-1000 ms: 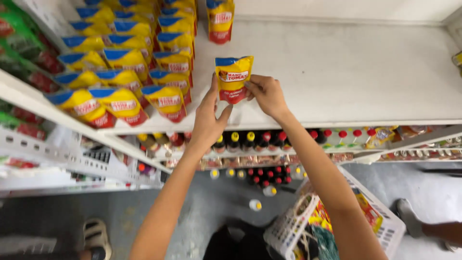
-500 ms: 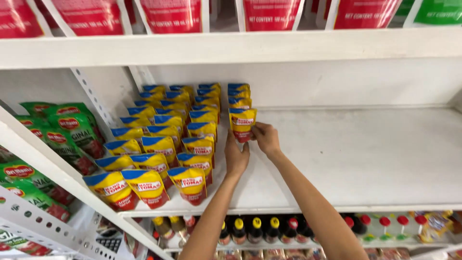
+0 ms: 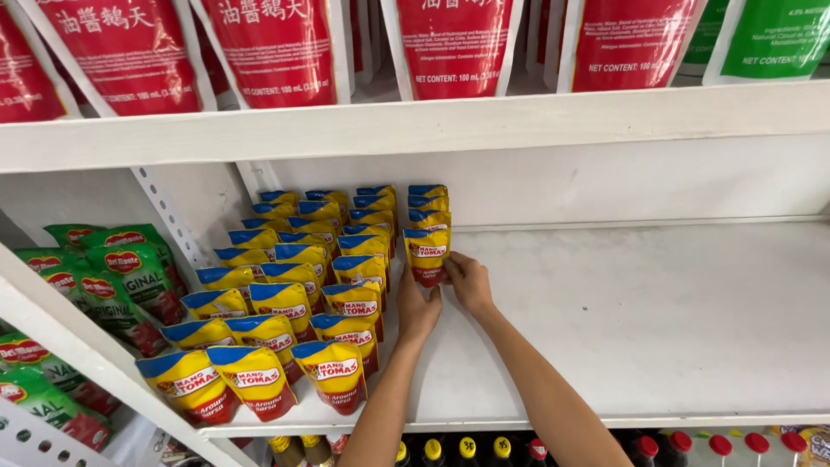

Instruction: Arranging sauce pouches on a grocery store shelf from a plastic basket.

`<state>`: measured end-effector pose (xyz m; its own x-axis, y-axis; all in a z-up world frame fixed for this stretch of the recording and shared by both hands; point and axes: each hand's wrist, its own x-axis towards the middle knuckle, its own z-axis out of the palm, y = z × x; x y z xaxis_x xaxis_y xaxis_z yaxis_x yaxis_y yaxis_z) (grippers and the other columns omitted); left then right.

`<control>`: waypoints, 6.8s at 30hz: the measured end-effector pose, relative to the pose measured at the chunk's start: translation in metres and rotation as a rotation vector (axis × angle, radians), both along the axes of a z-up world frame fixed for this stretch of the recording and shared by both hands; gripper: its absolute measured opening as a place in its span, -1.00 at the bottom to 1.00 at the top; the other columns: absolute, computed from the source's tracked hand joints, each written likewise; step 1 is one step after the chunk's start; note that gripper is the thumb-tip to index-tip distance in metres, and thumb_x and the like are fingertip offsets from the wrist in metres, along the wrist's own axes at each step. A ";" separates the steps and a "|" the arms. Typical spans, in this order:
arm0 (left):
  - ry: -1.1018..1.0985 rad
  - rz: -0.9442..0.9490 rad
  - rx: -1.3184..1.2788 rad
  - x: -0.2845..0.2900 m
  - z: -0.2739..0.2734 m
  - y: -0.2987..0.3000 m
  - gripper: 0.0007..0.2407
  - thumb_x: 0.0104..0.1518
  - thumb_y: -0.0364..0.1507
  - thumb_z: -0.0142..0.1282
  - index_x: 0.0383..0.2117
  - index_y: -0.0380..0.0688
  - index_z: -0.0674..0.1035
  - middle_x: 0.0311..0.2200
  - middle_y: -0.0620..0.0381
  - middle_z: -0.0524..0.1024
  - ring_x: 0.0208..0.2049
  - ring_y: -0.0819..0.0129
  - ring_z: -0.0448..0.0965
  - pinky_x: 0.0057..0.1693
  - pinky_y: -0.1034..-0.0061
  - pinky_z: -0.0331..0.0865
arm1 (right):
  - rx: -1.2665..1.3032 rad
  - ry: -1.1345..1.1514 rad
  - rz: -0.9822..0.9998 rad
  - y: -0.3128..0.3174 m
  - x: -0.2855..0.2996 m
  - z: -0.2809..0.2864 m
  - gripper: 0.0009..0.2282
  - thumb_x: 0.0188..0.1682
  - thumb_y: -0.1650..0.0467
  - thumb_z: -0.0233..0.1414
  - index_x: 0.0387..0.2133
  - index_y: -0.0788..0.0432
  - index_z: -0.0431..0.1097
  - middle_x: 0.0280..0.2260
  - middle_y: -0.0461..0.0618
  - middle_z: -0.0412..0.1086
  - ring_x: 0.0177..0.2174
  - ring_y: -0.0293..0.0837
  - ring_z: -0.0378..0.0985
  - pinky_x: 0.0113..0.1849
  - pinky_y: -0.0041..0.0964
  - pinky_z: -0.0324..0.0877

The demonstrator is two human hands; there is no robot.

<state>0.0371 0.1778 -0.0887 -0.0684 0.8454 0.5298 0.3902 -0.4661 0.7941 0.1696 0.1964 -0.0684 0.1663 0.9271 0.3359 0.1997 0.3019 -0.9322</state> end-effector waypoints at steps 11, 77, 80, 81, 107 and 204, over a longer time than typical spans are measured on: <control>0.079 -0.024 -0.080 -0.004 -0.010 0.001 -0.21 -0.04 -0.49 0.27 0.35 -0.37 0.06 0.32 -0.34 0.15 0.36 -0.15 0.14 0.39 0.21 0.07 | 0.130 -0.232 -0.143 -0.024 -0.010 0.010 -0.80 0.08 0.50 -0.09 -0.12 0.26 0.45 -0.45 0.17 0.55 -0.45 -0.06 0.65 -0.33 -0.21 0.52; 0.489 -0.657 0.327 0.105 0.064 -0.271 -0.74 0.02 -0.63 0.14 -0.14 -0.21 0.64 -0.03 0.02 0.59 0.15 0.07 0.49 0.25 0.22 0.36 | -0.141 -0.054 0.082 -0.372 0.151 0.038 -0.48 -0.04 0.61 0.07 0.26 0.30 0.20 0.20 0.13 0.33 0.22 -0.09 0.37 0.16 -0.22 0.39; 0.535 -0.820 0.352 0.147 0.055 -0.300 -0.70 -0.04 -0.64 0.14 -0.14 -0.20 0.64 -0.05 0.04 0.59 0.15 0.10 0.48 0.28 0.22 0.33 | -0.168 -0.028 -0.015 -0.421 0.183 0.024 -0.47 -0.05 0.62 0.04 0.27 0.29 0.19 0.19 0.11 0.33 0.18 -0.13 0.40 0.12 -0.24 0.41; 0.559 -0.878 0.370 0.160 0.050 -0.312 -0.69 -0.07 -0.64 0.14 -0.14 -0.19 0.64 -0.06 0.04 0.59 0.15 0.10 0.47 0.29 0.22 0.32 | -0.160 -0.009 -0.040 -0.439 0.195 0.015 -0.47 -0.05 0.62 0.00 0.27 0.29 0.18 0.20 0.11 0.32 0.17 -0.14 0.42 0.11 -0.24 0.42; 0.890 -1.349 -0.334 0.260 -0.134 -0.574 -0.72 0.16 -0.60 0.02 -0.02 -0.14 0.63 -0.03 -0.01 0.60 0.08 0.07 0.53 0.17 0.22 0.40 | -0.572 -0.161 -0.454 -0.790 0.231 -0.175 -0.51 -0.10 0.38 0.28 0.15 0.09 0.39 0.11 0.25 0.40 0.11 0.15 0.46 0.07 -0.12 0.37; -0.316 -1.095 -0.960 0.170 0.064 -0.672 -0.77 0.46 -0.49 -0.13 0.03 -0.43 0.54 -0.16 0.16 0.59 -0.17 0.61 0.48 -0.04 0.68 0.42 | -0.041 -0.550 -0.638 -0.831 0.116 0.035 -0.47 -0.20 0.31 0.28 0.10 0.00 0.34 0.32 0.15 0.16 0.35 0.31 0.07 0.36 0.38 -0.24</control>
